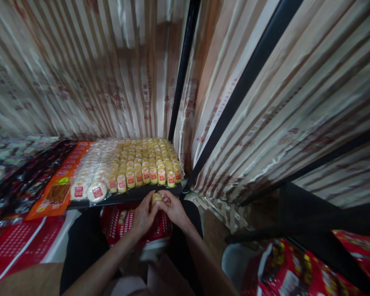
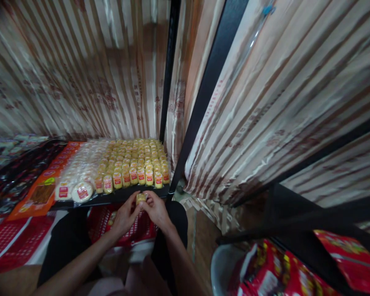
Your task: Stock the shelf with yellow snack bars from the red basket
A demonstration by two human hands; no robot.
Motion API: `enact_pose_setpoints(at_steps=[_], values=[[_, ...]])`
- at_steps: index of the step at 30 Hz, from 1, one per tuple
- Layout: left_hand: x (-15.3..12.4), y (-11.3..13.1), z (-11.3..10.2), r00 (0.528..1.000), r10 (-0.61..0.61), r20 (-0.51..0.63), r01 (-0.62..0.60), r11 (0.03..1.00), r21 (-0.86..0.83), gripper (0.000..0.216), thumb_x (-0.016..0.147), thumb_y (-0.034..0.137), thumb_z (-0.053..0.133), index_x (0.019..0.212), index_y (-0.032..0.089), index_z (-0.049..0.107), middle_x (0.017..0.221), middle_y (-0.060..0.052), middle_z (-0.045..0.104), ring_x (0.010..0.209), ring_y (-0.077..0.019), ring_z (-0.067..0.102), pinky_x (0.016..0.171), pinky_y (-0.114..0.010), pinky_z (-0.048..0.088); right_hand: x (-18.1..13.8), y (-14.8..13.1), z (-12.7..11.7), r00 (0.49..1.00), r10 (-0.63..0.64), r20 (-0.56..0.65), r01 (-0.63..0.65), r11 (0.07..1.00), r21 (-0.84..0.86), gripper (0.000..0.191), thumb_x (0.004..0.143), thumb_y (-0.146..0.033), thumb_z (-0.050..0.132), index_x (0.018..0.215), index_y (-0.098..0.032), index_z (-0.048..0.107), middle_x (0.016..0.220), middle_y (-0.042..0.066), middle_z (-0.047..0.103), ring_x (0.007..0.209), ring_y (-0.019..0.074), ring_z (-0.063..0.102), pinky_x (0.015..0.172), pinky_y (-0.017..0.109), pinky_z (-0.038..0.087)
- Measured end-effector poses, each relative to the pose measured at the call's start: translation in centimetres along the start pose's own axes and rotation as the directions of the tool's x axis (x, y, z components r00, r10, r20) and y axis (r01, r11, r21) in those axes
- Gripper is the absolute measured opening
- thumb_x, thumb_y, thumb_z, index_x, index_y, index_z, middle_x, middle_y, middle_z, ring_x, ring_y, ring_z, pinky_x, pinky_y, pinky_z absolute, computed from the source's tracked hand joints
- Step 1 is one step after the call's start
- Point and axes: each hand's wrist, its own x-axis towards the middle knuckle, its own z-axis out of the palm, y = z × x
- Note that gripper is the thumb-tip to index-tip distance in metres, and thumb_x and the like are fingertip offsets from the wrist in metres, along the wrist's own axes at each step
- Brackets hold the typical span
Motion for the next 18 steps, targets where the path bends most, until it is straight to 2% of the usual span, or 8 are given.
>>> enact_pose_setpoints(at_steps=[3, 6, 8, 10, 13, 16, 18], values=[[1.0, 0.4, 0.3, 0.999, 0.028, -0.043, -0.029, 0.999, -0.022, 0.04, 0.083, 0.035, 0.044, 0.12, 0.019, 0.048, 0.12, -0.007, 0.059, 0.108, -0.0182, 0.056, 0.095, -0.031, 0.041, -0.5, 0.9, 0.4, 0.982, -0.054, -0.18, 0.056, 0.998, 0.007, 0.039, 0.078, -0.03, 0.053, 0.115, -0.02, 0.049, 0.095, 0.004, 0.061, 0.072, 0.0109, 0.059, 0.066, 0.024, 0.051], [2.3, 0.7, 0.9, 0.997, 0.0, -0.076, -0.001, 1.0, -0.02, 0.035, 0.083, 0.035, 0.043, 0.114, 0.019, 0.05, 0.106, -0.006, 0.063, 0.09, -0.0167, 0.061, 0.084, -0.029, 0.046, -1.3, 1.9, 0.7, 0.923, -0.139, -0.359, 0.099, 0.987, -0.128, 0.039, 0.083, -0.028, 0.044, 0.121, -0.017, 0.046, 0.109, 0.011, 0.057, 0.087, 0.0149, 0.061, 0.077, 0.029, 0.052], [3.4, 1.1, 1.3, 0.993, -0.02, -0.115, 0.019, 1.0, -0.009, 0.034, 0.083, 0.035, 0.043, 0.112, 0.018, 0.05, 0.1, -0.005, 0.063, 0.078, -0.0151, 0.061, 0.078, -0.028, 0.047, -1.7, 2.6, 0.8, 0.878, -0.207, -0.432, 0.108, 0.964, -0.242, 0.039, 0.085, -0.025, 0.039, 0.122, -0.015, 0.046, 0.115, 0.014, 0.055, 0.099, 0.0182, 0.058, 0.086, 0.035, 0.05], [4.5, 1.8, 1.6, 0.984, -0.007, -0.179, 0.009, 1.0, 0.012, 0.031, 0.082, 0.033, 0.045, 0.109, 0.018, 0.051, 0.098, -0.005, 0.061, 0.074, -0.0142, 0.058, 0.077, -0.029, 0.047, -1.8, 3.5, 0.8, 0.853, -0.272, -0.445, 0.117, 0.931, -0.345, 0.04, 0.086, -0.021, 0.035, 0.123, -0.014, 0.047, 0.125, 0.016, 0.051, 0.114, 0.0207, 0.051, 0.096, 0.04, 0.044], [6.1, 3.2, 1.9, 0.972, 0.035, -0.233, -0.035, 0.999, 0.003, 0.029, 0.08, 0.032, 0.048, 0.104, 0.017, 0.052, 0.097, -0.005, 0.059, 0.075, -0.0138, 0.058, 0.077, -0.028, 0.047, -1.3, 4.7, 0.9, 0.862, -0.336, -0.378, 0.123, 0.864, -0.488, 0.045, 0.085, -0.018, 0.033, 0.129, -0.012, 0.044, 0.138, 0.015, 0.041, 0.13, 0.0223, 0.035, 0.106, 0.045, 0.033], [7.4, 4.6, 2.2, 0.979, 0.027, -0.204, -0.036, 0.998, -0.044, 0.027, 0.079, 0.03, 0.05, 0.101, 0.016, 0.053, 0.089, -0.003, 0.06, 0.072, -0.0134, 0.058, 0.072, -0.028, 0.047, -0.4, 5.5, 0.9, 0.877, -0.365, -0.311, 0.13, 0.805, -0.579, 0.053, 0.083, -0.013, 0.033, 0.136, -0.01, 0.037, 0.147, 0.014, 0.028, 0.137, 0.023, 0.02, 0.109, 0.048, 0.026], [8.0, 5.5, 2.4, 0.985, 0.035, -0.17, -0.041, 0.999, -0.033, 0.022, 0.078, 0.028, 0.051, 0.097, 0.016, 0.054, 0.082, -0.001, 0.06, 0.07, -0.0132, 0.058, 0.071, -0.027, 0.046, 0.3, 5.8, 1.1, 0.885, -0.364, -0.289, 0.125, 0.785, -0.607, 0.056, 0.081, -0.01, 0.034, 0.137, -0.008, 0.034, 0.148, 0.014, 0.024, 0.138, 0.0237, 0.015, 0.11, 0.049, 0.025]])
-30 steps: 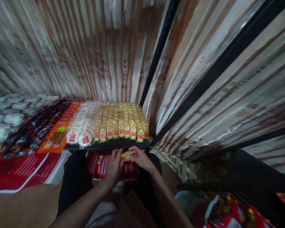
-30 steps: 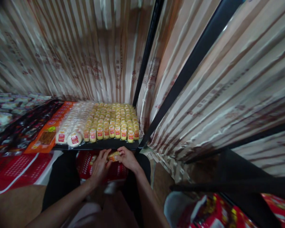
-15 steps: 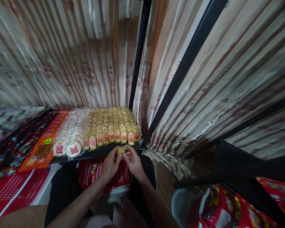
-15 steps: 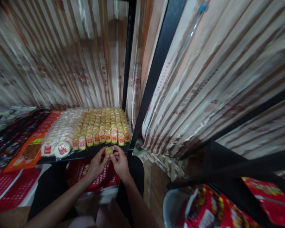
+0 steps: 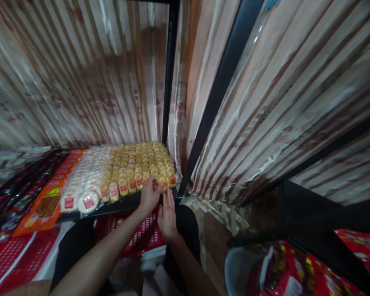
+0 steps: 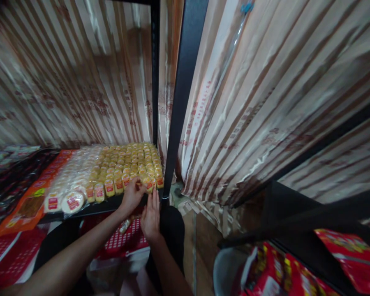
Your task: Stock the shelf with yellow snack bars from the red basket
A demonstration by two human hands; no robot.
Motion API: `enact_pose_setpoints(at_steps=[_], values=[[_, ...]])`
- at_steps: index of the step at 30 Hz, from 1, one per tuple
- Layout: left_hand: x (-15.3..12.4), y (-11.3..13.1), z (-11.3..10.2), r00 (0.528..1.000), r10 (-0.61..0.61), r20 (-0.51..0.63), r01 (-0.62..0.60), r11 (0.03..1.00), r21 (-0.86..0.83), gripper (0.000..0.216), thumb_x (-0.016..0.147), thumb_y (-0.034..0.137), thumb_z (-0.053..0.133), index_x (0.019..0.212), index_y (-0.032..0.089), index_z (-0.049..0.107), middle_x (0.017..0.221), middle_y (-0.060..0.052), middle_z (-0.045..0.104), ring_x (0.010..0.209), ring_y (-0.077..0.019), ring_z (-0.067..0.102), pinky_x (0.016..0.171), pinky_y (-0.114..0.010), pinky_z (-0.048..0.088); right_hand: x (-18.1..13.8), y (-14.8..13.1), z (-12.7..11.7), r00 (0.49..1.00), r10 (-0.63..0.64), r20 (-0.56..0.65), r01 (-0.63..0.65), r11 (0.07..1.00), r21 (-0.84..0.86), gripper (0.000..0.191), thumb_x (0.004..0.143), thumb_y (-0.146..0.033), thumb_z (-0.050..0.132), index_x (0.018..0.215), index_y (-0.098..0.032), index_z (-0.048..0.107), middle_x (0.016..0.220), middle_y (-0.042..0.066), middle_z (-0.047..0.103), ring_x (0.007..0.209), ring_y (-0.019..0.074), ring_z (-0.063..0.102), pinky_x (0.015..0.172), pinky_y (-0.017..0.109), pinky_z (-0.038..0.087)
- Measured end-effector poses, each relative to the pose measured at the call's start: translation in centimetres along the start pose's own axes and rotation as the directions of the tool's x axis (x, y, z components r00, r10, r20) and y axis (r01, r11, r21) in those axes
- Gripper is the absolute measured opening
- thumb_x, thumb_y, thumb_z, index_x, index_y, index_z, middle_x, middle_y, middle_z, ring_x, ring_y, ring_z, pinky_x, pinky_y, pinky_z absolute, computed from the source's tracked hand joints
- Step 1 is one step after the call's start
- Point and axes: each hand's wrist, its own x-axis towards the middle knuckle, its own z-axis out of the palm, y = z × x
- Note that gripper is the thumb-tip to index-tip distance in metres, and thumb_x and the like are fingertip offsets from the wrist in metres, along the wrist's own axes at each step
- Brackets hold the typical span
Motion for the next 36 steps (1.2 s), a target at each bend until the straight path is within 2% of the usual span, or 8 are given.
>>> enact_pose_setpoints(at_steps=[8, 11, 15, 17, 22, 28, 32, 36], values=[[1.3, 1.5, 1.7, 0.994, 0.057, 0.097, -0.059, 0.998, 0.016, 0.042, 0.077, 0.018, 0.052, 0.118, 0.02, 0.049, 0.085, -0.001, 0.06, 0.077, -0.0134, 0.058, 0.076, -0.027, 0.046, 0.4, -0.1, 1.2, 1.0, -0.02, 0.023, 0.021, 0.998, -0.052, 0.061, 0.082, -0.011, 0.036, 0.142, -0.013, 0.025, 0.146, 0.01, 0.031, 0.138, 0.0227, 0.014, 0.111, 0.046, 0.024], [1.3, 1.3, 2.4, 0.984, 0.089, 0.152, -0.094, 0.995, 0.025, 0.038, 0.077, 0.015, 0.05, 0.115, 0.018, 0.053, 0.086, -0.002, 0.061, 0.083, -0.0152, 0.058, 0.08, -0.028, 0.046, 0.3, 0.2, 1.2, 1.0, 0.007, 0.018, -0.007, 0.999, -0.041, 0.055, 0.082, -0.013, 0.039, 0.137, -0.01, 0.037, 0.142, 0.012, 0.037, 0.138, 0.0247, 0.015, 0.11, 0.047, 0.026], [1.0, 0.8, 3.4, 0.969, 0.164, 0.188, -0.179, 0.982, 0.067, 0.039, 0.077, 0.009, 0.045, 0.114, 0.019, 0.053, 0.097, -0.005, 0.06, 0.089, -0.0154, 0.056, 0.085, -0.029, 0.045, 0.2, 0.6, 1.0, 0.999, -0.01, 0.048, 0.01, 1.0, -0.005, 0.051, 0.078, -0.013, 0.045, 0.129, -0.017, 0.05, 0.135, 0.008, 0.047, 0.137, 0.0237, 0.019, 0.11, 0.044, 0.028], [0.8, 0.7, 3.8, 0.958, 0.195, 0.212, -0.221, 0.969, 0.106, 0.04, 0.078, 0.008, 0.043, 0.115, 0.019, 0.052, 0.103, -0.006, 0.057, 0.09, -0.0153, 0.056, 0.085, -0.029, 0.045, 0.2, 0.6, 0.8, 0.998, -0.02, 0.06, 0.02, 1.0, 0.005, 0.049, 0.078, -0.014, 0.046, 0.126, -0.019, 0.053, 0.134, 0.007, 0.049, 0.136, 0.0239, 0.022, 0.109, 0.043, 0.029], [0.7, 0.8, 4.2, 0.946, 0.196, 0.258, -0.26, 0.933, 0.248, 0.038, 0.082, 0.011, 0.038, 0.117, 0.02, 0.05, 0.108, -0.008, 0.049, 0.086, -0.0145, 0.056, 0.078, -0.026, 0.046, -0.2, 1.1, 0.4, 0.999, -0.046, 0.021, 0.045, 0.998, 0.039, 0.047, 0.079, -0.015, 0.044, 0.125, -0.012, 0.052, 0.13, 0.013, 0.052, 0.131, 0.0265, 0.032, 0.104, 0.044, 0.035], [1.0, 0.8, 4.7, 0.959, 0.177, 0.223, -0.249, 0.901, 0.355, 0.043, 0.084, 0.014, 0.037, 0.127, 0.021, 0.04, 0.118, -0.008, 0.045, 0.086, -0.0142, 0.057, 0.073, -0.025, 0.046, -1.0, 1.8, -0.1, 0.992, -0.089, -0.094, 0.091, 0.996, 0.021, 0.053, 0.077, -0.008, 0.038, 0.129, -0.011, 0.048, 0.129, 0.014, 0.052, 0.128, 0.026, 0.036, 0.102, 0.049, 0.037], [1.0, 0.9, 4.6, 0.961, 0.194, 0.196, -0.257, 0.89, 0.377, 0.048, 0.084, 0.014, 0.037, 0.131, 0.018, 0.033, 0.115, -0.01, 0.046, 0.085, -0.0158, 0.057, 0.072, -0.027, 0.047, -1.2, 1.8, -0.9, 0.987, -0.103, -0.125, 0.104, 0.995, 0.004, 0.054, 0.076, -0.007, 0.036, 0.128, -0.013, 0.049, 0.131, 0.015, 0.049, 0.127, 0.0258, 0.038, 0.1, 0.049, 0.039], [0.2, 0.7, 4.3, 0.949, 0.273, 0.157, -0.311, 0.888, 0.338, 0.04, 0.087, 0.016, 0.034, 0.126, 0.018, 0.041, 0.112, -0.009, 0.048, 0.09, -0.0169, 0.057, 0.077, -0.029, 0.048, -1.6, 1.8, -1.2, 0.982, -0.112, -0.151, 0.112, 0.994, -0.009, 0.046, 0.081, -0.009, 0.034, 0.122, -0.014, 0.054, 0.124, 0.015, 0.054, 0.121, 0.0249, 0.043, 0.098, 0.048, 0.041]])
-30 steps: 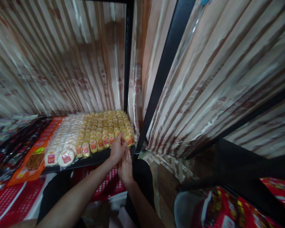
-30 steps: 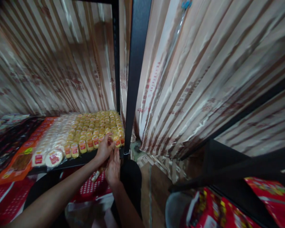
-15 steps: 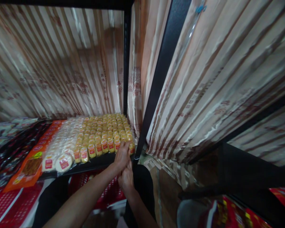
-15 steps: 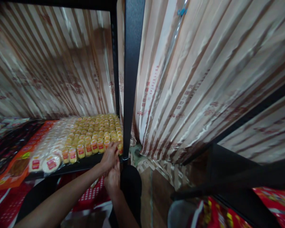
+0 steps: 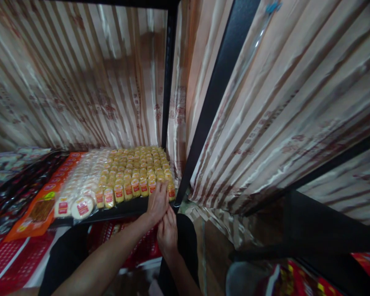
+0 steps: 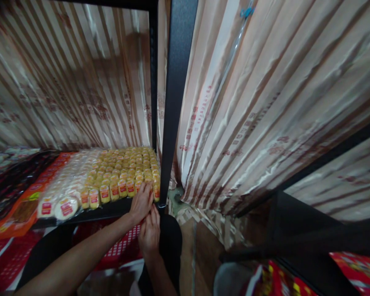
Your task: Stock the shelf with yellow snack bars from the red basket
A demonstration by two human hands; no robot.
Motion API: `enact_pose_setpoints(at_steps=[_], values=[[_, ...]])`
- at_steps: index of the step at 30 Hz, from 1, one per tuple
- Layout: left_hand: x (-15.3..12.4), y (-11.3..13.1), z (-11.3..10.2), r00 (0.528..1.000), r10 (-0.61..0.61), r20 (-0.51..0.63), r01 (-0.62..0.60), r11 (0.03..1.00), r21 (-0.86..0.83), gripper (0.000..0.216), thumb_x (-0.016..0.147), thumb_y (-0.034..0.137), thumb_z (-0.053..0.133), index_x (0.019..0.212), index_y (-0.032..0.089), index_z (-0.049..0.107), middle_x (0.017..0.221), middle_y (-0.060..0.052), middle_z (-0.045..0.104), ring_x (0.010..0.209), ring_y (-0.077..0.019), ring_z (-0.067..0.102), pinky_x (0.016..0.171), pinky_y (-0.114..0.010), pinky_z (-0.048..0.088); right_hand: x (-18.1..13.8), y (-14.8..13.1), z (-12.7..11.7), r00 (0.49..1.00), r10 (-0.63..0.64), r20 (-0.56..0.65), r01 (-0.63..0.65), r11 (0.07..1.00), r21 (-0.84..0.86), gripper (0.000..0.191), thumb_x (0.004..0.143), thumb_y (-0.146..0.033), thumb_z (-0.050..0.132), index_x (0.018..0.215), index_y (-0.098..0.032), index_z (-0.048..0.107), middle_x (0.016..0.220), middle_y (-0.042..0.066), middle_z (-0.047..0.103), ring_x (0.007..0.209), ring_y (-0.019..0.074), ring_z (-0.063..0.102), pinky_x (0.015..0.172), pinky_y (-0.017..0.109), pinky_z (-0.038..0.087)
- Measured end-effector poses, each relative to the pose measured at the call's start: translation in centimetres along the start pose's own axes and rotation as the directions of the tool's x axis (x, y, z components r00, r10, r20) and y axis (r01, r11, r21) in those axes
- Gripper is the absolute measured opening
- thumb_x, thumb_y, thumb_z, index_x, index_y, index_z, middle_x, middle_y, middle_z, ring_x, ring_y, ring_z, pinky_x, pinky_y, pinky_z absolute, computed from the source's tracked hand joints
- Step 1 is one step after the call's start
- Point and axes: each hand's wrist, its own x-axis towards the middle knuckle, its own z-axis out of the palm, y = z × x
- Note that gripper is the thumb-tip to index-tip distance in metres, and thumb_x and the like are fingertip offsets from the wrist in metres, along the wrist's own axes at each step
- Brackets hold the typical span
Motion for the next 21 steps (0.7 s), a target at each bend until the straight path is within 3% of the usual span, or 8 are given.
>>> enact_pose_setpoints(at_steps=[6, 8, 10, 11, 13, 16, 18, 21], values=[[-5.0, -2.2, -0.1, 0.995, 0.097, -0.028, -0.1, 0.979, -0.179, 0.031, 0.081, 0.008, 0.036, 0.1, 0.02, 0.058, 0.097, -0.004, 0.055, 0.089, -0.0128, 0.056, 0.082, -0.024, 0.047, -2.1, -0.3, 1.3, 0.998, 0.059, -0.008, -0.059, 0.995, 0.087, 0.033, 0.087, -0.02, 0.033, 0.11, -0.015, 0.057, 0.099, 0.012, 0.062, 0.095, 0.0217, 0.056, 0.084, 0.041, 0.047], [-7.3, -3.5, 0.0, 0.996, 0.084, -0.001, -0.082, 0.979, -0.186, 0.028, 0.08, 0.009, 0.037, 0.093, 0.019, 0.06, 0.092, -0.005, 0.056, 0.088, -0.0139, 0.055, 0.082, -0.025, 0.047, -2.8, -0.4, 1.9, 0.993, 0.087, 0.08, -0.097, 0.988, 0.121, 0.027, 0.088, -0.025, 0.036, 0.101, -0.017, 0.059, 0.091, 0.01, 0.062, 0.087, 0.0206, 0.056, 0.08, 0.038, 0.047], [-9.6, -5.1, 0.1, 0.999, 0.027, 0.04, -0.018, 0.981, -0.193, 0.027, 0.08, 0.01, 0.037, 0.088, 0.018, 0.061, 0.09, -0.005, 0.056, 0.088, -0.0148, 0.055, 0.082, -0.027, 0.046, -3.1, -0.4, 2.4, 0.957, 0.136, 0.257, -0.172, 0.977, 0.123, 0.026, 0.088, -0.025, 0.036, 0.092, -0.018, 0.06, 0.086, 0.009, 0.062, 0.084, 0.0201, 0.056, 0.08, 0.037, 0.046], [-10.7, -5.9, 0.2, 0.998, -0.017, 0.062, 0.028, 0.981, -0.192, 0.027, 0.081, 0.01, 0.036, 0.086, 0.018, 0.061, 0.09, -0.006, 0.056, 0.087, -0.0151, 0.055, 0.082, -0.027, 0.046, -3.2, -0.4, 2.7, 0.912, 0.166, 0.375, -0.219, 0.97, 0.103, 0.028, 0.088, -0.024, 0.034, 0.09, -0.018, 0.061, 0.088, 0.01, 0.063, 0.087, 0.0201, 0.056, 0.083, 0.036, 0.045], [-12.4, -7.7, 0.6, 0.986, -0.118, 0.115, 0.137, 0.975, -0.174, 0.027, 0.081, 0.011, 0.035, 0.085, 0.018, 0.061, 0.09, -0.007, 0.057, 0.088, -0.0161, 0.054, 0.082, -0.028, 0.046, -3.2, -0.5, 3.4, 0.768, 0.218, 0.602, -0.298, 0.954, 0.035, 0.031, 0.087, -0.019, 0.032, 0.09, -0.017, 0.062, 0.095, 0.012, 0.064, 0.093, 0.0207, 0.057, 0.087, 0.036, 0.042], [-14.1, -10.3, 1.3, 0.934, -0.292, 0.204, 0.321, 0.939, -0.124, 0.028, 0.081, 0.009, 0.034, 0.084, 0.016, 0.062, 0.09, -0.008, 0.059, 0.091, -0.0174, 0.055, 0.086, -0.029, 0.044, -3.4, -0.5, 5.1, 0.572, 0.228, 0.788, -0.34, 0.94, -0.025, 0.032, 0.082, -0.012, 0.036, 0.098, -0.017, 0.063, 0.103, 0.011, 0.065, 0.095, 0.0203, 0.059, 0.088, 0.033, 0.042], [-14.5, -11.9, 1.9, 0.849, -0.428, 0.309, 0.473, 0.877, -0.085, 0.027, 0.08, 0.007, 0.037, 0.088, 0.014, 0.062, 0.097, -0.01, 0.06, 0.097, -0.0173, 0.055, 0.089, -0.027, 0.041, -3.7, -0.6, 6.5, 0.504, 0.215, 0.837, -0.35, 0.936, -0.03, 0.034, 0.079, -0.01, 0.039, 0.101, -0.018, 0.063, 0.1, 0.01, 0.067, 0.089, 0.0197, 0.061, 0.083, 0.031, 0.044], [-14.6, -14.2, 3.0, 0.672, -0.596, 0.438, 0.674, 0.738, -0.029, 0.03, 0.08, 0.007, 0.04, 0.101, 0.011, 0.061, 0.109, -0.013, 0.06, 0.102, -0.018, 0.056, 0.09, -0.026, 0.04, -4.1, -0.4, 9.0, 0.399, 0.206, 0.893, -0.377, 0.925, -0.045, 0.031, 0.08, -0.011, 0.041, 0.099, -0.019, 0.065, 0.095, 0.008, 0.07, 0.084, 0.0201, 0.063, 0.077, 0.031, 0.045]])
